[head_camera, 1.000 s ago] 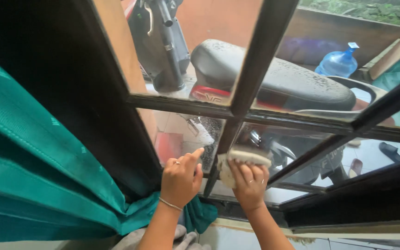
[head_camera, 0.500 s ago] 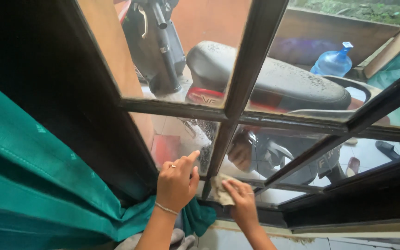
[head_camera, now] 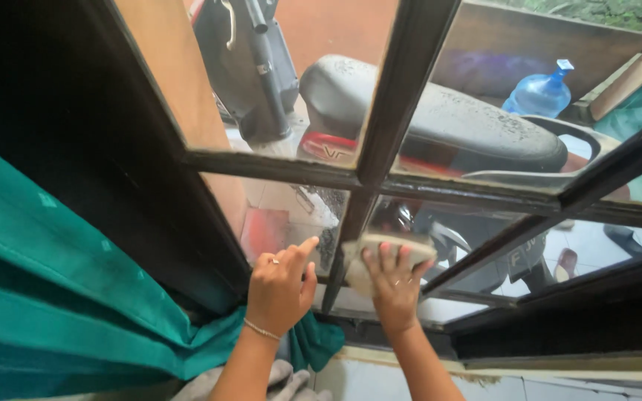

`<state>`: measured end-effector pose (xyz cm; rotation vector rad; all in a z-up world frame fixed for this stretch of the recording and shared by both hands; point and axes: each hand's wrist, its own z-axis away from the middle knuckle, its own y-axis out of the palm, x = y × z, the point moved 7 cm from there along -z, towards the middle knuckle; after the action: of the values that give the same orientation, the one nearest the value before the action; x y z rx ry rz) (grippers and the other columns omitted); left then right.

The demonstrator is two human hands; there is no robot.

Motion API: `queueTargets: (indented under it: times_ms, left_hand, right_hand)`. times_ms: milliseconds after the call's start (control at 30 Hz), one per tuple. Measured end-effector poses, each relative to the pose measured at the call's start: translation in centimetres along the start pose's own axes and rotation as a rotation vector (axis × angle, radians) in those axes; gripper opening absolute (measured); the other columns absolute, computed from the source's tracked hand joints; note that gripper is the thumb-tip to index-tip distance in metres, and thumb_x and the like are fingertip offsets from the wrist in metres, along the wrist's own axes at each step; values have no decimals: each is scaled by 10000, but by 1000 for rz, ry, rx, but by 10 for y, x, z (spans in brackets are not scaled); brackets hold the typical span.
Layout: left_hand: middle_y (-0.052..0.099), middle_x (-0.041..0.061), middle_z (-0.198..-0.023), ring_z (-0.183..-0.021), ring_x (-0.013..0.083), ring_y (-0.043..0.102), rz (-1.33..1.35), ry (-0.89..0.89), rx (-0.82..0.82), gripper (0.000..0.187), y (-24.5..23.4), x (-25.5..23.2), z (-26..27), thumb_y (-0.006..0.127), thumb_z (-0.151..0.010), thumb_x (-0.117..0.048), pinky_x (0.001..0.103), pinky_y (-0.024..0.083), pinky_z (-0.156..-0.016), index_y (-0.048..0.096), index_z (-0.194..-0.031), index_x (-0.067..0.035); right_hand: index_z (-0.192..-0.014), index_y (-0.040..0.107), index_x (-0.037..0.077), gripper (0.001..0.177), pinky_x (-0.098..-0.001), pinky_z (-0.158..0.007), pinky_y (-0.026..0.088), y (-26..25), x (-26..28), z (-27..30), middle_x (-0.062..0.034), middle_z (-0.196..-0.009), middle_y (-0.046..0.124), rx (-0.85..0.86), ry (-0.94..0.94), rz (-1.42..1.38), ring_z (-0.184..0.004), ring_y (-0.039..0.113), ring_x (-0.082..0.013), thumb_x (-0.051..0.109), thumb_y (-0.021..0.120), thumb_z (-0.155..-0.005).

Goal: Cleaning glass window panes using a cloth.

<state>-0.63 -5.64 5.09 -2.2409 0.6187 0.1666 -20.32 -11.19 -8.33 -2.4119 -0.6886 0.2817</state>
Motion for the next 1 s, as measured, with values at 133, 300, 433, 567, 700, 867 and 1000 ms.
queueTargets:
  times_ms: [133,300,433,567,700,867,1000]
  left_hand:
    - [627,67,-861,-768,239,642,-25,-26,55,460,5,3,6,664,-864,-105,407,440,-704,595,-1318,-72]
    - [633,69,-863,-771,238,644,-33,-18,41,477,6,2,3,663,-852,-103,405,450,-716,599,-1324,-83]
    - [653,58,-892,-797,231,655,0,-9,3,459,0,0,4,663,-865,-105,400,452,-725,603,-1321,-98]
    - [653,63,-897,-812,234,662,22,-25,12,465,-2,2,7,660,-863,-104,403,450,-720,597,-1324,-83]
    - [647,58,-887,-812,233,665,44,-12,-9,458,-4,1,2,657,-852,-97,402,449,-724,602,-1306,-80]
    - [648,46,-876,-796,220,665,47,-17,-21,430,-8,-2,3,659,-872,-95,398,448,-721,607,-1299,-82]
    - [649,59,-891,-795,227,659,24,-3,-38,440,-9,-1,0,660,-859,-95,396,444,-713,607,-1296,-77]
  right_hand:
    - [-1436,617,229,526,-647,-1264,101,29,9,42,-29,-1624,415,77,-41,-24,-1568,258,-297,49,557,-946]
    - [-1459,599,203,568,-590,-1218,130,61,11,85,-5,-1615,427,280,-216,-70,-1534,288,-237,98,552,-903]
    - [-1441,604,179,624,-585,-1208,146,52,18,93,-36,-1598,441,449,-183,-107,-1514,301,-249,56,562,-830]
    - [-1404,621,145,639,-552,-1189,279,1,12,67,-87,-1537,514,493,-46,-428,-1481,383,-335,-1,609,-781]
    - [-1310,700,243,592,-577,-1218,333,-80,-24,23,-159,-1510,548,151,-112,-398,-1434,504,-359,-24,667,-783]
    - [-1388,655,263,557,-555,-1268,224,-123,-68,-47,-140,-1640,369,-109,-60,-134,-1557,278,-381,39,682,-878]
    - [-1410,676,250,595,-614,-1286,84,-85,-75,-45,-132,-1707,255,-110,-27,99,-1618,114,-357,-80,635,-917]
